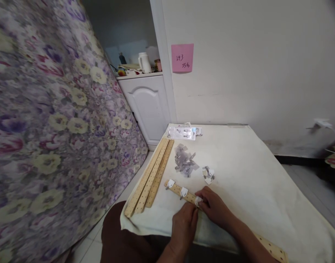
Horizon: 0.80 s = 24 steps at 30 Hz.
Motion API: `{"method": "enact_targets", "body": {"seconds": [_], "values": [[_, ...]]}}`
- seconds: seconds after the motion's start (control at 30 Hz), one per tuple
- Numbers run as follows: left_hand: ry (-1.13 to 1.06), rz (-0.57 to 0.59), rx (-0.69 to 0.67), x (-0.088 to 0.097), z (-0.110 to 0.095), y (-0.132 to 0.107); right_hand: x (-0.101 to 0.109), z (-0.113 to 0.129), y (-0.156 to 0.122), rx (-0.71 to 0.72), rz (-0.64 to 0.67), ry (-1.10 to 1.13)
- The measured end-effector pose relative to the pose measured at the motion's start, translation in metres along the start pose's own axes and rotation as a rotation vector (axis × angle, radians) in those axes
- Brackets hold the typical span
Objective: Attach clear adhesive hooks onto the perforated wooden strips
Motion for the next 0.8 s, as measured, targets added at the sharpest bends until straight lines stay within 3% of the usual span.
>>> {"method": "enact_targets", "body": {"seconds": [0.4,0.8], "values": [[0.03,0.001,0.009,-0.0007,0.0005,0.0007,-0.0006,-0.0018,-0.0004,0.006,-0.015,0.007],[0.012,-0.002,-0.005,0.0022,-0.0025,0.0008,0.0006,0.001,0.0044,-0.077,0.003,-0.006]]}}
Point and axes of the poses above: each hand's wrist, its own y-axis towards the middle knuckle, its own x-axis out of the back of the hand, z = x × y, the point moved 1 cm from there along y, towards the middle knuckle, and after that the axes turned 1 degree about y, right-handed, at the moved point
